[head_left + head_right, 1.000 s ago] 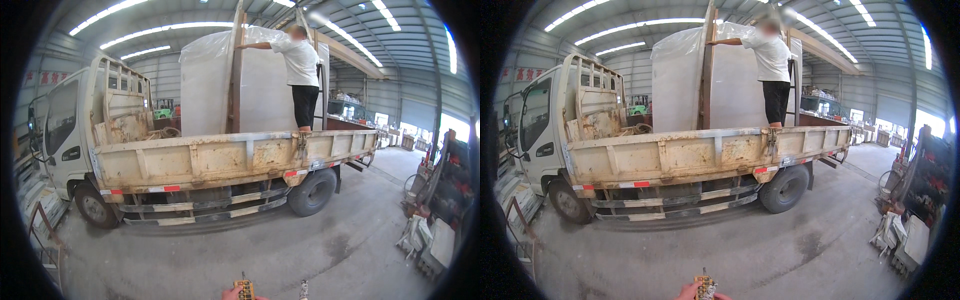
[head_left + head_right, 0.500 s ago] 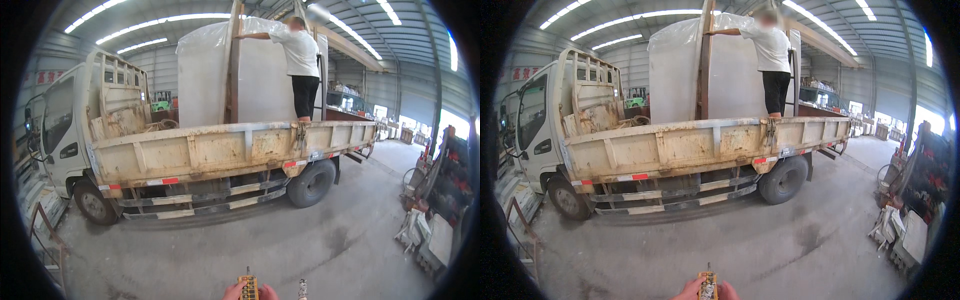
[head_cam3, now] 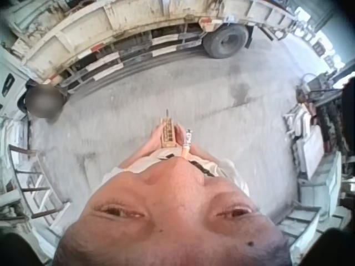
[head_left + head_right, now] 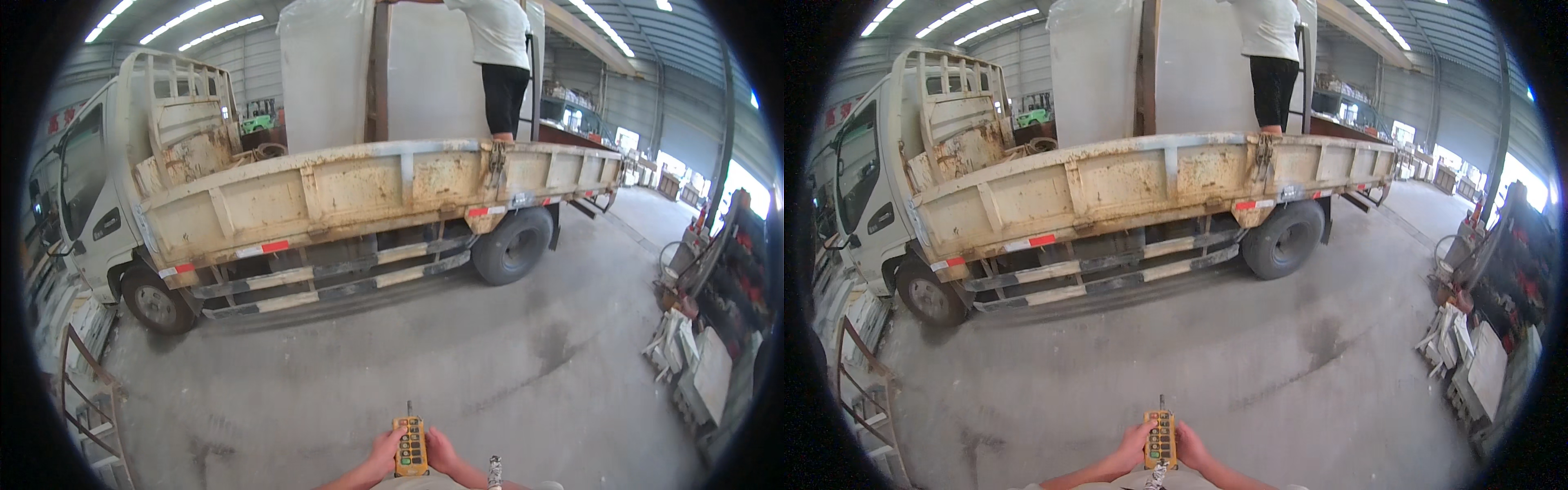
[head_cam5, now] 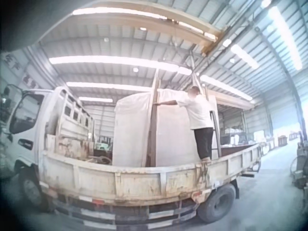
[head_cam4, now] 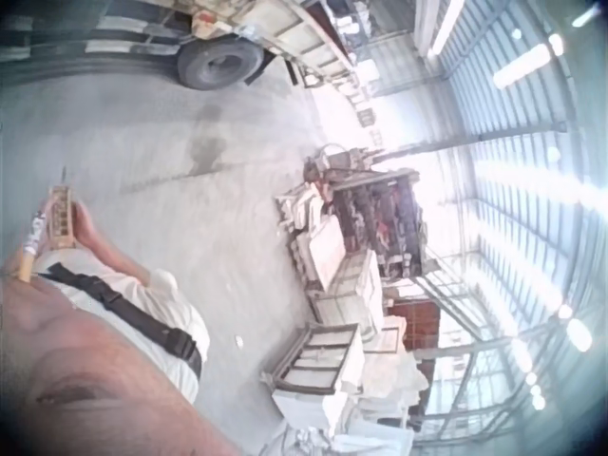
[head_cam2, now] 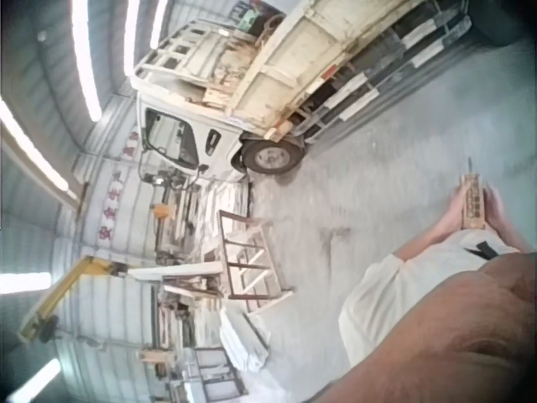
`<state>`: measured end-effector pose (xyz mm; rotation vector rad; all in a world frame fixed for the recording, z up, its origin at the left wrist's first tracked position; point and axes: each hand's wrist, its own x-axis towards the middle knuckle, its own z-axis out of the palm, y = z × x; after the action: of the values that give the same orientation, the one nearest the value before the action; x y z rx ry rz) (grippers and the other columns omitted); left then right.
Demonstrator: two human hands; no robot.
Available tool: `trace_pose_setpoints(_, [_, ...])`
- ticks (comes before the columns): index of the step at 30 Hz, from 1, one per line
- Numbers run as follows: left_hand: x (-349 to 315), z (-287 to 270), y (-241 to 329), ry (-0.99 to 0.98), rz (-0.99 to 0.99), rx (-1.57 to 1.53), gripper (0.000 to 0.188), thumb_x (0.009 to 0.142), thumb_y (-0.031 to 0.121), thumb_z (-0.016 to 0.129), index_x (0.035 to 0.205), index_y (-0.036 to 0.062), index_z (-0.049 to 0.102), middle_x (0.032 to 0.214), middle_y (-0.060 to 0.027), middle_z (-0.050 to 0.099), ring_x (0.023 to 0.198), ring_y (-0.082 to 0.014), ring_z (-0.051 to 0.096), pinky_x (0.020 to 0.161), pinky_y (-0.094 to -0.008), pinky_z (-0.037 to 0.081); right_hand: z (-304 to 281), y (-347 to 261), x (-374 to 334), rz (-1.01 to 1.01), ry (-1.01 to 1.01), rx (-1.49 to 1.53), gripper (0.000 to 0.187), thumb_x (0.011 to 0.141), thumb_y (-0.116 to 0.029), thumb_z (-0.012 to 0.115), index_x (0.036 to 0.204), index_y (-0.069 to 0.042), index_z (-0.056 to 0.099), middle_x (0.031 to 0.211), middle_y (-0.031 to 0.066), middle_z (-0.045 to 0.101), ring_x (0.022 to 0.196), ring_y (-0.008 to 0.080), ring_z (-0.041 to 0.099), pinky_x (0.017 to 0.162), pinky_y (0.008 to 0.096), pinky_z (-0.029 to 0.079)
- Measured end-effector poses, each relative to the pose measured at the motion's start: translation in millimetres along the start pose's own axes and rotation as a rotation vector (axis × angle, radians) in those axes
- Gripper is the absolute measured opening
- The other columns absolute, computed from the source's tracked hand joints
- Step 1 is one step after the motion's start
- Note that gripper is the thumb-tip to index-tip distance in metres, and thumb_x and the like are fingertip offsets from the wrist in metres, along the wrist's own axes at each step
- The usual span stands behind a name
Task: The person operates a remote control to maneuver a crane, lifting and moving large stone slabs within a warehouse. They walk around the area, guiding the crane and coordinating with another worker who assists with positioning the slabs.
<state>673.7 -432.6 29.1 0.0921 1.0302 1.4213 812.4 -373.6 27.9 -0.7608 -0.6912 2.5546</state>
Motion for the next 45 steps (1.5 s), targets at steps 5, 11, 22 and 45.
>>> trace_pose_setpoints(5, [-4.8, -3.7, 0.3, 0.004, -0.014, -0.007, 0.028, 0.085, 0.019, 0.056, 0.098, -0.0053, 0.055, 0.086, -0.0117, 0.062, 0.074, -0.0197, 0.062, 0.064, -0.0322, 0.052, 11.0, 2.1, -1.1, -0.013, -0.006, -0.033, 0.053, 0.09, -0.045, 0.036, 0.126, -0.006, 0.041, 0.122, 0.0091, 0.049, 0.112, 0.0231, 0.047, 0.097, 0.0385, 0.035])
trace_pose_setpoints(11, [-7.4, -6.3, 1.6, 0.037, 0.008, 0.024, 0.027, 0.085, 0.018, 0.057, 0.097, -0.0051, 0.055, 0.086, -0.0112, 0.062, 0.073, -0.0195, 0.062, 0.064, -0.0323, 0.052, 11.7, 5.7, 8.7, 0.027, -0.017, -0.015, 0.045, 0.092, -0.039, 0.035, 0.123, -0.008, 0.045, 0.118, 0.0069, 0.053, 0.106, 0.0199, 0.052, 0.093, 0.0357, 0.04])
trace_pose_setpoints(22, [1.5, -0.8, -7.6, 0.009, -0.04, 0.08, 0.032, 0.086, 0.021, 0.053, 0.106, -0.0044, 0.053, 0.092, -0.0124, 0.062, 0.079, -0.0232, 0.063, 0.07, -0.0387, 0.053, -43.7, 55.7, 64.4, 0.087, -0.168, 0.302, 0.049, 0.088, -0.044, 0.04, 0.114, -0.005, 0.051, 0.105, 0.0112, 0.059, 0.089, 0.0248, 0.057, 0.073, 0.0419, 0.048])
trace_pose_setpoints(45, [21.1, -75.4, 3.3, 0.118, 0.037, -0.081, 0.029, 0.081, 0.018, 0.06, 0.097, -0.0064, 0.055, 0.086, -0.0132, 0.062, 0.073, -0.023, 0.063, 0.063, -0.0369, 0.053, 1.6, -16.8, 29.4, -0.302, 0.414, -0.537, 0.043, 0.091, -0.037, 0.042, 0.122, -0.008, 0.047, 0.108, 0.0108, 0.059, 0.096, 0.0205, 0.058, 0.079, 0.0364, 0.048])
